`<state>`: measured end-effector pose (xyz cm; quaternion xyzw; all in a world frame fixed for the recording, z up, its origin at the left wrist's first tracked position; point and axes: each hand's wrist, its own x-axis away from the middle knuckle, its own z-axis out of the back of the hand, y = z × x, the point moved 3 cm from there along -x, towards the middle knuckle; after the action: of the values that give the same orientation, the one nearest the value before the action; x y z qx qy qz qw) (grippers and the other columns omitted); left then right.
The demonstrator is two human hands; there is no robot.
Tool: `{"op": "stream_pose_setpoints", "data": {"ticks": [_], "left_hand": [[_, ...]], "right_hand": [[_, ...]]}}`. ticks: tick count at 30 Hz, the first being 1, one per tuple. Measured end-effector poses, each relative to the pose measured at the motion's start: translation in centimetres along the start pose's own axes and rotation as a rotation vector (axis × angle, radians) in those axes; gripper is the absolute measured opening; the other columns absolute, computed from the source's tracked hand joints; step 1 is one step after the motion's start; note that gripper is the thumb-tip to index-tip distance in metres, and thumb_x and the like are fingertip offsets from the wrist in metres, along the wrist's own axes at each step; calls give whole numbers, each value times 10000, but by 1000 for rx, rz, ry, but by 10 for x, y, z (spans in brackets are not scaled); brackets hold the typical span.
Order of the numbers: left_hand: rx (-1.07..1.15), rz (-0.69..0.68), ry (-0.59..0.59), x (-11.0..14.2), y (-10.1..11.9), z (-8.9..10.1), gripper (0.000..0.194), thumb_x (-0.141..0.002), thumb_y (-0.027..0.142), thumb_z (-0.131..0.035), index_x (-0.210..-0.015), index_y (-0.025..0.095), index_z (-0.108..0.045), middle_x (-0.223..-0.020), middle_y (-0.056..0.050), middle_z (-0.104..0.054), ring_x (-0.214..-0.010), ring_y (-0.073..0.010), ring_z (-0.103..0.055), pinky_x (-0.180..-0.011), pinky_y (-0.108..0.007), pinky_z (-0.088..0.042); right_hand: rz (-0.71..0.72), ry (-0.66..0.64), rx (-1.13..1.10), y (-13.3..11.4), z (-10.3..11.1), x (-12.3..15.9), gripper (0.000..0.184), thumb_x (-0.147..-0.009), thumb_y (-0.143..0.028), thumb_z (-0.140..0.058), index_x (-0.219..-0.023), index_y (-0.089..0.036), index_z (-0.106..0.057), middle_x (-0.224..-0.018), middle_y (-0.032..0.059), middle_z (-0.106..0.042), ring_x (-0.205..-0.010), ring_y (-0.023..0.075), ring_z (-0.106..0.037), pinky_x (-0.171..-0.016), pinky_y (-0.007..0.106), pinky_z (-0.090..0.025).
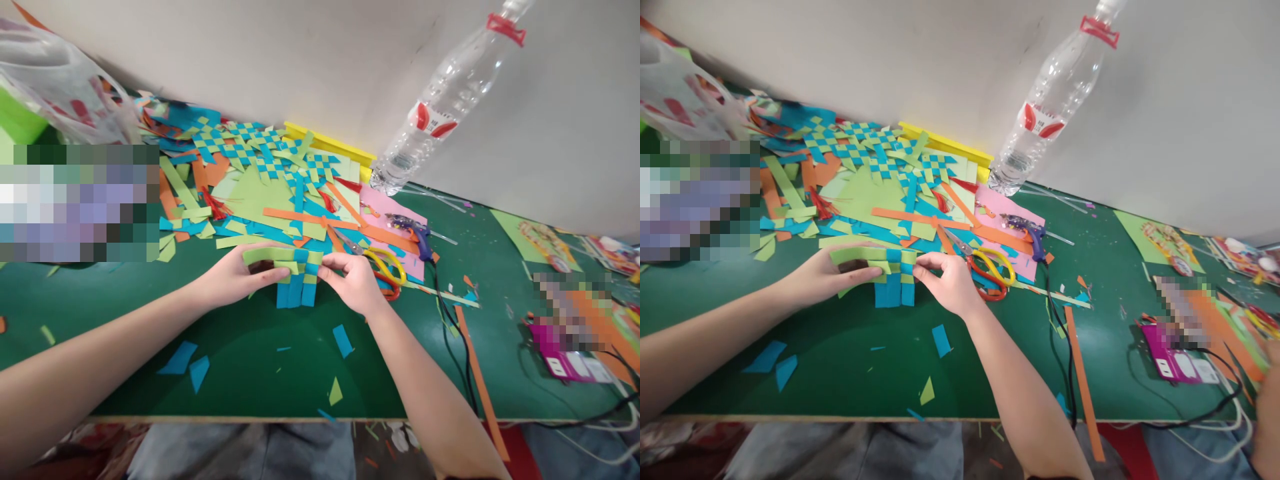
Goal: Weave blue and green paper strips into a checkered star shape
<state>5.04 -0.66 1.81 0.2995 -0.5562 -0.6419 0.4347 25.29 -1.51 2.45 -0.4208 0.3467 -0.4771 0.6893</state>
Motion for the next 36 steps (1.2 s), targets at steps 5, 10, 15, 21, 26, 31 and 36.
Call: {"op": "stream_pose_setpoints", "data": {"ticks": [5, 10, 15, 21, 26, 31, 36], "left_hand": [[9, -22, -39, 1, 2, -1, 389, -735, 428, -670, -1073, 239, -636, -1128, -34, -650, -933, -215, -650, -804, -288, -545], [13, -11, -35, 1, 2, -2, 410, -728, 402, -677, -1100, 239, -628, -1187, -44, -630, -934, -221, -655, -785, -286, -551], [8, 0, -36, 1, 2, -2, 404, -733, 397, -675, -1101, 241, -623, -1139, -44, -650, -898, -213, -664, -760, -282, -557], [-40, -36, -35, 1, 5, -1, 408, -738, 429, -660, -1098, 239, -634, -1184, -45, -625, -957, -222, -646, -798, -280, -546], [-22, -21, -26, 1, 2, -1, 387, -736, 425, -670, -1065, 227, -627, -1104, -37, -653, -914, -209, -657, -815, -288, -546], [12, -15, -5, 1, -1, -1, 368, -734, 420, -679, -1035, 215, -628, -1071, -41, -664, -902, -211, -662, -828, -312, -548], [44, 24, 31, 2, 0, 1, 429, -723, 446, -687, -1083, 224, -617, -1051, -45, -687, -893, -228, -674, -801, -323, -563]], "right_hand": [[1, -7, -5, 1, 0, 0, 168, -820, -333, -586, -820, -203, -690, -743, 6, -706, -741, 163, -666, -763, 321, -526], [2, 3, -4, 1, 0, 0, 149, -813, -317, -595, -800, -199, -683, -723, 2, -705, -721, 155, -663, -743, 302, -523], [-14, 11, 2, 1, 0, 0, 127, -806, -302, -597, -796, -194, -664, -720, 4, -702, -701, 153, -661, -721, 298, -522], [-13, 22, 14, 2, 0, -1, 101, -795, -284, -600, -771, -196, -642, -716, -1, -704, -697, 151, -662, -723, 303, -521], [-21, 9, 1, 1, 0, 0, 110, -798, -285, -594, -795, -194, -656, -729, 6, -707, -697, 152, -665, -721, 302, -523], [-16, 13, -10, 0, -1, 0, 104, -794, -277, -599, -776, -191, -653, -715, 4, -705, -693, 150, -665, -725, 298, -525], [-9, 23, -8, 1, 0, -1, 110, -803, -280, -590, -787, -193, -656, -719, 3, -700, -703, 149, -663, -727, 297, -524]]}}
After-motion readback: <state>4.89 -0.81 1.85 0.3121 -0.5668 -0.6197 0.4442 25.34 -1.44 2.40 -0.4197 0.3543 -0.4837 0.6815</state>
